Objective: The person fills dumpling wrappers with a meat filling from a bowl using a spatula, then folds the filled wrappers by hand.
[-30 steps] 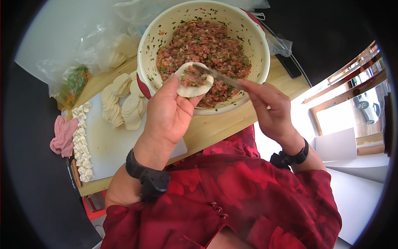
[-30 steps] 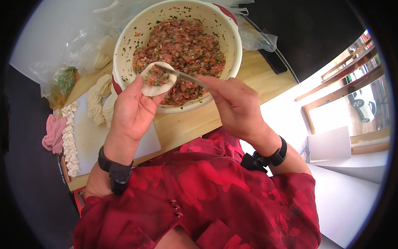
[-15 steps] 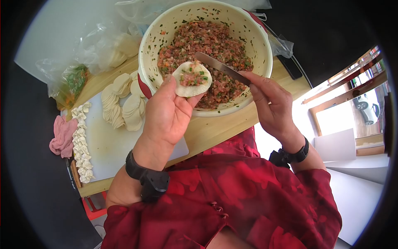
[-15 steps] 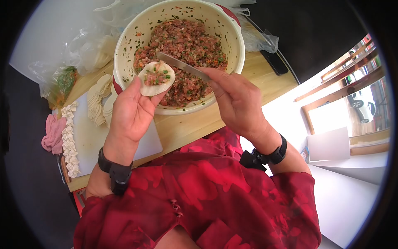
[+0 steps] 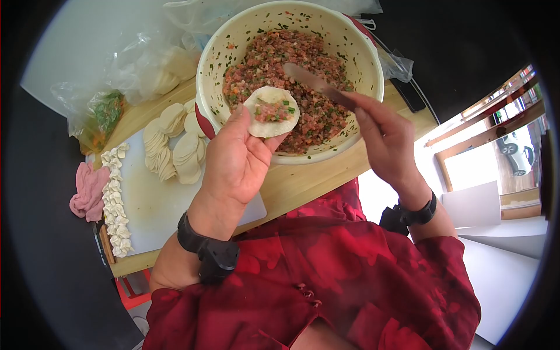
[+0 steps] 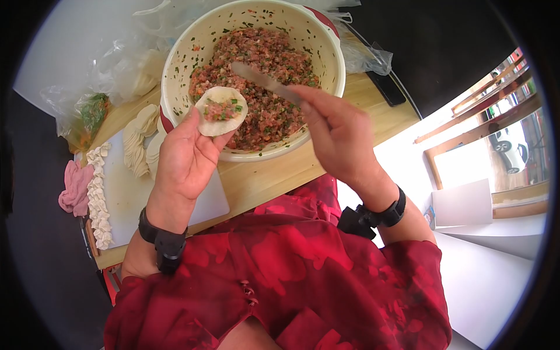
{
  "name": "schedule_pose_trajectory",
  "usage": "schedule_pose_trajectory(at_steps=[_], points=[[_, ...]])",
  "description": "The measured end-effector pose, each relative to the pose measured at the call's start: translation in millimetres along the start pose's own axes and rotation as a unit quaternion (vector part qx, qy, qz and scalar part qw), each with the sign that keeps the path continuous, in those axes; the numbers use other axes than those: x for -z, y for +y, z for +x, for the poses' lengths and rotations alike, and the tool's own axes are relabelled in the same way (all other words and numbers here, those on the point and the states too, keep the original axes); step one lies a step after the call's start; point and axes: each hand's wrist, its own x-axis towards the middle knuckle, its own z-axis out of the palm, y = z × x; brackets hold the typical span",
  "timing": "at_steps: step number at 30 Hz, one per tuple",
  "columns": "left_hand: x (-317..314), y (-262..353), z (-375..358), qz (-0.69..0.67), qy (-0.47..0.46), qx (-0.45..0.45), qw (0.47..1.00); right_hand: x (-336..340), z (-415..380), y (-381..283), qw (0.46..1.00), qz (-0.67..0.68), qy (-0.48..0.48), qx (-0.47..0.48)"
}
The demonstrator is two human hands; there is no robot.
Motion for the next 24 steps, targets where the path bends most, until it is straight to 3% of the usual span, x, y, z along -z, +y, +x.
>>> schedule_pose_trajectory(at_steps=[4,5,8,12,14,20,22,23,24], points=[[-0.3,-0.1,0.4,-0.025,-0.02,0.012,0.999,0.0,-6.1,-18.8,0.996,-0.019,-0.071,0.051],[-1.3,-0.1,-0.3,-0.037,-0.022,0.015,0.999,2.9,-5.9,-22.6,0.993,-0.041,-0.111,0.026],[0.5,-1.0,-0.2,-0.033,-0.018,0.009,0.999,-4.5,-10.3,-4.5,0.997,0.067,-0.033,0.003],[2.7,0.0,0.2,-0.028,-0.037,-0.002,0.999,5.6,-10.0,-17.5,0.993,0.093,-0.059,0.034],[-0.3,-0.5,-0.6,-0.039,-0.016,0.014,0.999,5.6,-8.3,-22.0,0.99,0.045,-0.13,-0.026],[6.3,3.3,-1.0,-0.041,-0.018,-0.009,0.999,15.1,-6.7,-17.6,0.979,0.139,-0.086,-0.126],[3.7,3.6,-3.6,-0.04,-0.011,-0.012,0.999,16.7,-4.7,-17.5,0.997,-0.071,-0.035,-0.004],[2.5,3.8,-4.9,-0.038,-0.003,-0.015,0.999,19.8,-3.1,-18.9,0.997,-0.071,-0.035,-0.004],[1.9,4.4,-5.8,-0.038,-0.004,-0.015,0.999,24.2,-0.8,-21.7,0.981,-0.178,-0.069,0.042]])
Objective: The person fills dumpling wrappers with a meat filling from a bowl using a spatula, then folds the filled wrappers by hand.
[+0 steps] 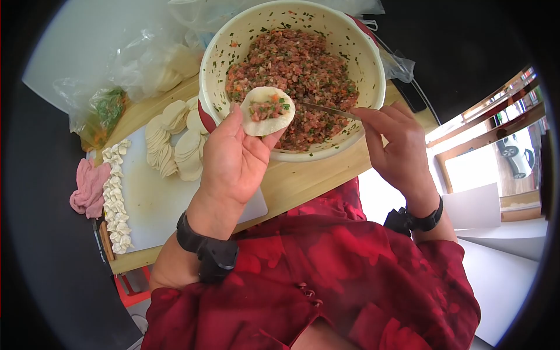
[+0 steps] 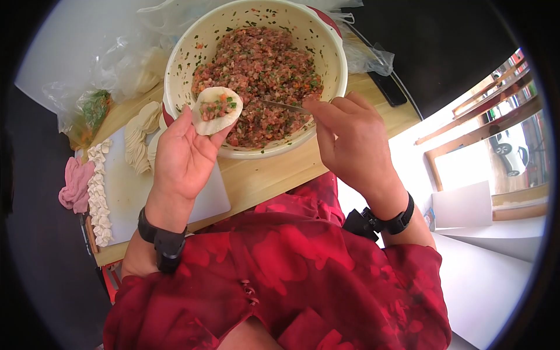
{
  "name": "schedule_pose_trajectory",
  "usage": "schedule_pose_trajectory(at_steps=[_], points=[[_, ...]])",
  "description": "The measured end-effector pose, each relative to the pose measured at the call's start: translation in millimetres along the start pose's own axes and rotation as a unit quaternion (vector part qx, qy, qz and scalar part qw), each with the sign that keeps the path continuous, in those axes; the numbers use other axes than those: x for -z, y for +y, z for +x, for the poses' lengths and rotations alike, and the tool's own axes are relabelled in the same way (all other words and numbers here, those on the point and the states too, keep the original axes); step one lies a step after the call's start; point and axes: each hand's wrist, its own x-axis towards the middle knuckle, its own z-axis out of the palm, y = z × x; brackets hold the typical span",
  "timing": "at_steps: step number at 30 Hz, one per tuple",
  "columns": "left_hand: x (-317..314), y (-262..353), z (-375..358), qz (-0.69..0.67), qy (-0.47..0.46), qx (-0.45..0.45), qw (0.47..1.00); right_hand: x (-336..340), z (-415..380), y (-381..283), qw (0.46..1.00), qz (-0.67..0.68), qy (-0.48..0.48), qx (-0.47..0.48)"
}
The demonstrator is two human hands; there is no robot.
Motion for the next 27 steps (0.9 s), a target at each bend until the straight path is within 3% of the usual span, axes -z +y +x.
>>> schedule_pose_trajectory(at_steps=[1,4,7,11,13,16,18,21,23,27], points=[[-0.4,0.5,-1.0,0.003,-0.003,0.003,1.0,3.7,1.2,-0.9,0.993,-0.11,-0.031,0.044],[0.0,0.6,-2.6,-0.002,-0.019,0.014,1.0,4.7,2.7,-6.3,0.982,-0.162,-0.087,0.05],[-4.6,0.7,-6.6,-0.013,-0.038,0.035,0.999,4.2,4.9,-13.7,0.972,-0.208,-0.034,0.1],[-3.9,-2.8,-8.9,-0.01,-0.065,0.067,0.996,-9.4,11.5,-24.6,0.979,-0.156,0.03,0.13],[-2.5,-4.9,-11.1,-0.012,-0.072,0.072,0.995,-21.4,11.8,-31.1,0.973,-0.039,0.048,0.221],[-2.1,-4.6,-15.7,-0.023,-0.09,0.083,0.992,-34.3,18.0,-27.9,0.957,-0.024,0.061,0.282],[-3.1,-3.1,-18.4,-0.032,-0.102,0.088,0.99,-38.4,24.0,-30.2,0.958,-0.031,0.078,0.274],[-6.1,0.0,-22.5,0.018,-0.084,0.066,0.994,-42.8,29.8,-37.5,0.975,0.086,0.081,0.187],[-7.8,1.8,-24.6,0.092,-0.101,0.057,0.989,-49.4,31.6,-42.0,0.971,0.225,0.077,0.032],[-8.3,-2.8,-24.9,0.182,-0.074,-0.002,0.98,-52.3,30.8,-44.8,0.96,0.278,0.036,-0.029]])
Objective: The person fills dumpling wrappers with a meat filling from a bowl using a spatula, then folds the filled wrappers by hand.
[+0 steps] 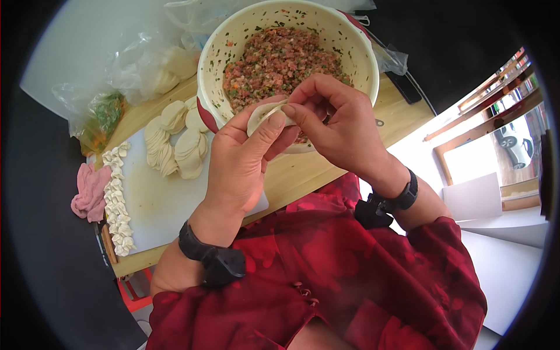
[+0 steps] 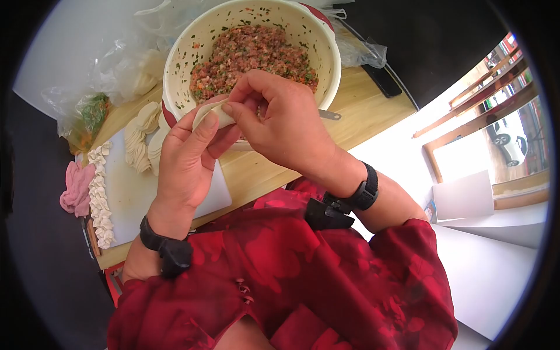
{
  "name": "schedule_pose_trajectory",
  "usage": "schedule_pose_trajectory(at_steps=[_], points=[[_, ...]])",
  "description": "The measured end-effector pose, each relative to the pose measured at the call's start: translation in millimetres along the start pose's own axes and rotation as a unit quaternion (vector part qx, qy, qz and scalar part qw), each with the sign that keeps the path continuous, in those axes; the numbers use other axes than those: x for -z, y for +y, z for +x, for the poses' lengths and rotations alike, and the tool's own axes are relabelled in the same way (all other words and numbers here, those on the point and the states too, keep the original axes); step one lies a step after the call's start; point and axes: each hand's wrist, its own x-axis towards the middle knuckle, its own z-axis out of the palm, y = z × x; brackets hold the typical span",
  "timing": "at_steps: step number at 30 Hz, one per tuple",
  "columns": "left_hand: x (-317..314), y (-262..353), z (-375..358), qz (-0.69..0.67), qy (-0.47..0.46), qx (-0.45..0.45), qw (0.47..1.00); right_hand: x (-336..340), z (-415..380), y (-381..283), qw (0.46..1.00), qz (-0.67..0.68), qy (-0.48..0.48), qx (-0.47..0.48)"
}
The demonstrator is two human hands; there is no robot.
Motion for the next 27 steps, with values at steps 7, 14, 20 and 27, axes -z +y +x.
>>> schedule_pose_trajectory(at_steps=[7,14,20,27], points=[[11.0,-2.8,1.4,0.001,0.012,-0.019,1.0,-0.3,-3.3,3.4,0.997,0.055,-0.032,-0.047],[22.0,-3.2,0.1,0.1,0.025,-0.062,0.993,2.0,-7.6,4.5,0.984,0.123,-0.075,-0.102],[28.9,1.1,2.0,0.242,0.038,-0.147,0.958,1.5,-8.2,10.6,0.994,0.06,-0.076,-0.044],[35.6,3.8,-0.4,0.314,0.046,-0.201,0.927,2.1,-6.7,0.2,0.995,-0.026,-0.101,0.0]])
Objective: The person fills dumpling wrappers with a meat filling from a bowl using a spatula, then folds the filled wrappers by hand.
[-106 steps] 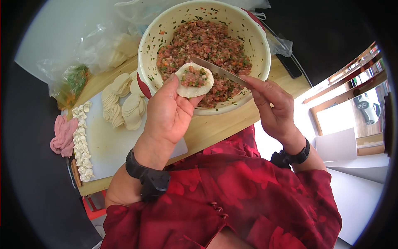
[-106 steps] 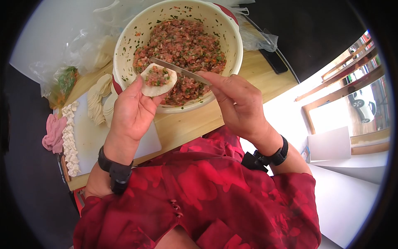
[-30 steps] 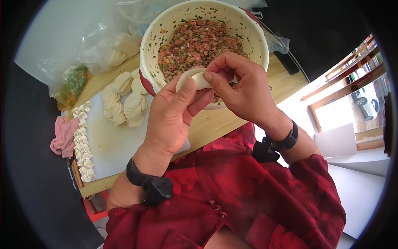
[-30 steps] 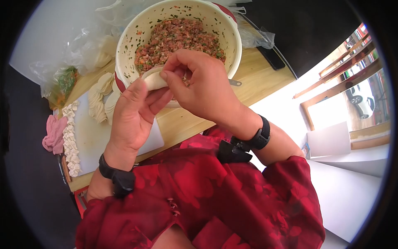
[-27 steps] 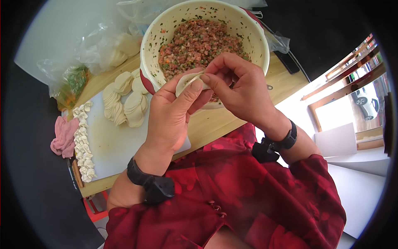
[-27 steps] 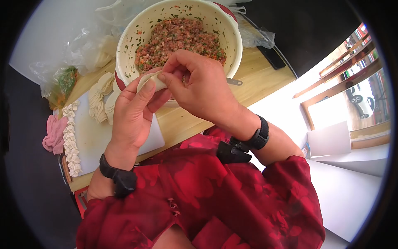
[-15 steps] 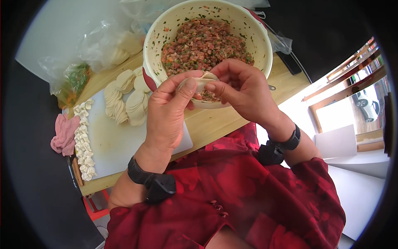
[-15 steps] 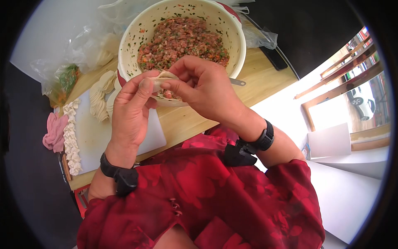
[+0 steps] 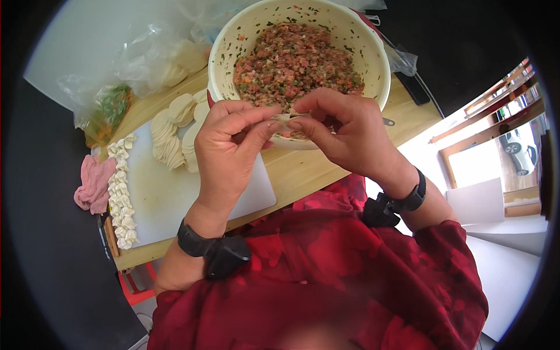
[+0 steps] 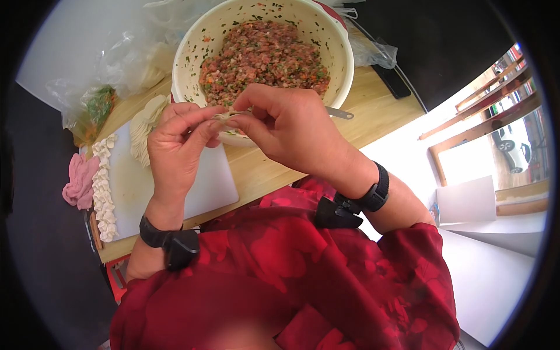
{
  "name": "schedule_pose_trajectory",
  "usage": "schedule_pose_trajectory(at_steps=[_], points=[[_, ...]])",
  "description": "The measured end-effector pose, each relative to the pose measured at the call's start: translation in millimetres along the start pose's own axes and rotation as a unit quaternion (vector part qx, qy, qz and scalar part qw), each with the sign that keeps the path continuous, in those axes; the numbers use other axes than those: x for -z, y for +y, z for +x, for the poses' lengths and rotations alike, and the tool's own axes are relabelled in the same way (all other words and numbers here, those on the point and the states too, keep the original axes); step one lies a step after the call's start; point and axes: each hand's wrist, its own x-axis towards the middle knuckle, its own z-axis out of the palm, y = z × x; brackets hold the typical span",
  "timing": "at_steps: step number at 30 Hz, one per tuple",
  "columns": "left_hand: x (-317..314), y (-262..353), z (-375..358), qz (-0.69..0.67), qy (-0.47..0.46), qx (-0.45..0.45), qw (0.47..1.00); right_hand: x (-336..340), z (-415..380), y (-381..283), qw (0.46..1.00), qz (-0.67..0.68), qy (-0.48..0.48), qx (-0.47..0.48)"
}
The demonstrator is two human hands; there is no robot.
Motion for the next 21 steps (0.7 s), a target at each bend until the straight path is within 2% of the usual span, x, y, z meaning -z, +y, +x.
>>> schedule_pose_trajectory(at_steps=[2,6,8,9,11,12,14,15,17,21], points=[[6.2,-5.5,1.0,0.138,-0.016,-0.084,0.987,-1.7,1.8,-0.5,0.996,-0.041,0.022,0.078],[3.7,-3.4,-0.3,0.128,0.004,-0.102,0.986,-3.2,6.3,-6.3,0.987,-0.068,0.037,0.143],[1.3,1.8,-2.6,0.079,0.008,-0.042,0.996,-7.3,6.6,-10.3,0.993,-0.051,0.033,0.105],[-0.7,2.1,-2.7,0.08,0.01,-0.041,0.996,-10.4,7.8,-11.3,0.993,-0.049,0.031,0.106],[-6.0,1.8,-0.2,-0.003,0.026,0.005,1.0,-16.9,10.4,-13.0,0.991,-0.04,0.076,0.099],[-8.3,1.2,1.1,-0.001,0.03,0.005,1.0,-19.8,11.2,-13.1,0.991,-0.038,0.074,0.101],[-12.2,-1.2,3.5,-0.065,0.058,0.021,0.996,-29.4,13.9,-14.5,0.978,-0.039,0.137,0.15],[-17.0,-2.4,5.3,-0.099,0.085,0.025,0.991,-33.3,14.7,-15.6,0.979,-0.025,0.129,0.158],[-20.6,-6.4,3.9,-0.113,0.098,0.007,0.989,-35.9,12.7,-14.6,0.969,-0.098,0.154,0.167],[-20.8,-14.7,3.1,-0.143,0.11,-0.013,0.984,-46.5,15.2,-16.8,0.965,-0.097,0.167,0.179]])
